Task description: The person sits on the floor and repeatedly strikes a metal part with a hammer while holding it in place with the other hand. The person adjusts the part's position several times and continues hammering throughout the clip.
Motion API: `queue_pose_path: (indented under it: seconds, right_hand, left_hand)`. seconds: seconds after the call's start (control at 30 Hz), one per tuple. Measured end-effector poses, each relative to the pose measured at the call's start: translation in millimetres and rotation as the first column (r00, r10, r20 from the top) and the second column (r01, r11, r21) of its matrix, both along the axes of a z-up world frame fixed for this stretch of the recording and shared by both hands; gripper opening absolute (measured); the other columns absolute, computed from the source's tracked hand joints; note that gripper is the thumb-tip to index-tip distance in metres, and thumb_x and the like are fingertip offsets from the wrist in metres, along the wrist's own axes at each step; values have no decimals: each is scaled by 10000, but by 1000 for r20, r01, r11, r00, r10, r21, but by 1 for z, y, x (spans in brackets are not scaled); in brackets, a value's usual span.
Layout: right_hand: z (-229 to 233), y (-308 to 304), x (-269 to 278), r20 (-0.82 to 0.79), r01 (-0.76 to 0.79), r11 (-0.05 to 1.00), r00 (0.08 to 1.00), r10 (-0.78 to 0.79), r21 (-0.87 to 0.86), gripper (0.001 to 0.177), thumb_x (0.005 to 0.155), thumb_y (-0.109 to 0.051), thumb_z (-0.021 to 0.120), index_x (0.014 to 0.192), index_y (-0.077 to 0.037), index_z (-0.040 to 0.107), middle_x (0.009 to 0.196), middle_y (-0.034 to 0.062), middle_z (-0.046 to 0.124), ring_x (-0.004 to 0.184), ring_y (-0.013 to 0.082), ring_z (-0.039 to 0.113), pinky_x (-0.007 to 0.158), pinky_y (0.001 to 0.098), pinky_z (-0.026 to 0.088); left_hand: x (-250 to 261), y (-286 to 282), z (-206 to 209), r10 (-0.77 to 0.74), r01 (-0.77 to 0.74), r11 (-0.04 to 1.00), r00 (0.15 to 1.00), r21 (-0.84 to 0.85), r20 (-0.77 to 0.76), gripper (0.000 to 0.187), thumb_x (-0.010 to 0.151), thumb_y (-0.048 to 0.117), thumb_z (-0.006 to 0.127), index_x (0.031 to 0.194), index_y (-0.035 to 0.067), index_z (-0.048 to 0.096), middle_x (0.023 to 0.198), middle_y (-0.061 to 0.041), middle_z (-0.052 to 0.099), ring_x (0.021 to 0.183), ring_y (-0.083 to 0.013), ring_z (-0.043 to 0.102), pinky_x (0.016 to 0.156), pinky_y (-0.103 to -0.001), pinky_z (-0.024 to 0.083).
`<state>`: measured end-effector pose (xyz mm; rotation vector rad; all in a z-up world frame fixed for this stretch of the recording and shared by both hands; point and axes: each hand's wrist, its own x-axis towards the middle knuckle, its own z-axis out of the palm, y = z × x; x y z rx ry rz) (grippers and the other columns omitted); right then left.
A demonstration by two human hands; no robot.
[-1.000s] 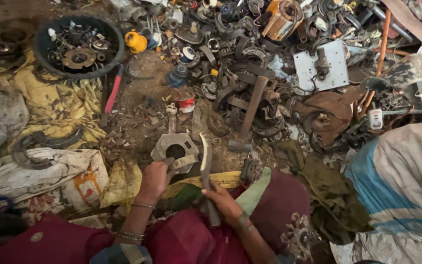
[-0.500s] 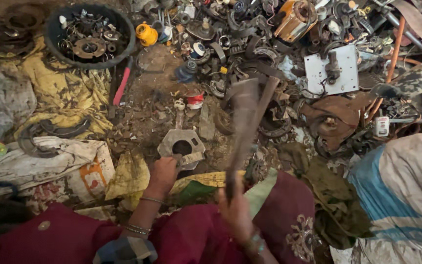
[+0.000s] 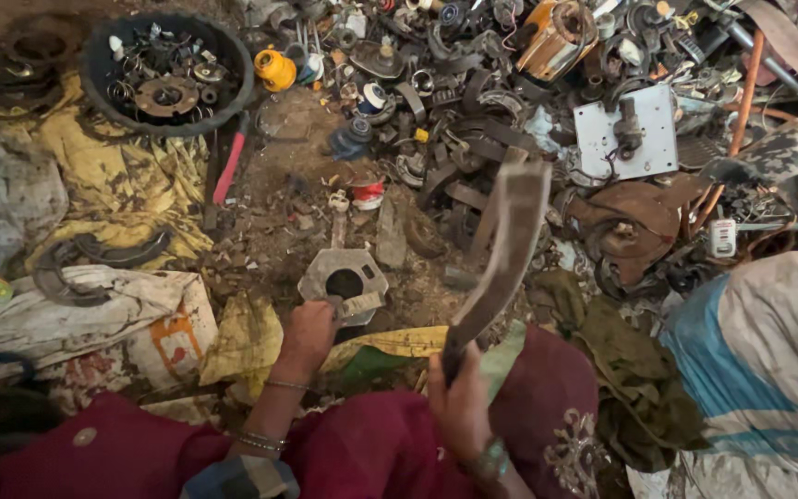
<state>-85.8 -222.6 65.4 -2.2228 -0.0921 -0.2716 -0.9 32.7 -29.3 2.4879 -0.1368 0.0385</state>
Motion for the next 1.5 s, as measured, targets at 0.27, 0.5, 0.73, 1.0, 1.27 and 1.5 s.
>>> queue_pose_path:
  seconds: [0.27, 0.5, 0.73, 1.0, 1.27, 1.5]
  right_hand:
    - [-37, 7, 12, -384, -219, 931, 918, 95, -291, 671, 948, -221, 636, 1546, -103, 355, 868, 271, 702, 760, 473, 682, 652, 560, 523]
    - [-10, -6, 3, -122, 43, 997, 992, -35, 69, 356, 1015, -245, 601, 1288, -48, 484, 844, 210, 738, 714, 357, 723, 587, 482, 591]
    - [-70, 4, 24, -401, -332, 886, 896, 189, -324, 668, 941, -180, 624, 1536, -53, 348, 805, 257, 712, 701, 437, 670, 597, 535, 497]
    - [7, -4, 8, -210, 33, 987, 978, 1, 156, 485, 982, -220, 606, 1407, -65, 431, 695, 171, 692, 552, 295, 694, 482, 414, 533]
    - [-51, 13, 16, -360, -245, 914, 925, 120, -325, 428, 996, -265, 668, 1305, -23, 496, 741, 246, 694, 660, 440, 656, 561, 524, 489]
    - [-6, -11, 7, -169, 43, 998, 984, -48, -34, 488, 951, -257, 617, 1365, -34, 488, 704, 166, 734, 579, 329, 726, 512, 447, 550]
  left_hand:
    - [-2, 4, 9, 23, -18, 998, 995, -52, 101, 285, 763, 18, 650, 1036, 26, 731, 913, -250, 688, 884, -458, 672, 766, -542, 545]
    - [2, -1, -42, 25, 1, 993, 976, -119, 216, 90, 821, 88, 639, 780, 13, 666, 849, -222, 661, 854, -461, 652, 770, -543, 536]
    - [14, 1, -43, 119, -117, 978, 993, -171, 1, 165, 910, 51, 568, 939, 18, 727, 914, -253, 673, 887, -467, 656, 775, -558, 537]
    - [-3, -6, -22, 74, -58, 989, 991, -137, 115, 180, 841, 123, 599, 936, 29, 720, 856, -254, 664, 827, -460, 663, 711, -554, 544]
    - [10, -20, -40, 65, -79, 990, 990, 114, 123, 197, 905, 142, 548, 857, 50, 716, 878, -245, 694, 868, -428, 701, 778, -528, 567]
    - [3, -15, -45, 42, -16, 997, 928, -73, 371, 135, 826, 154, 606, 853, 44, 679, 801, -192, 663, 812, -425, 659, 722, -534, 532]
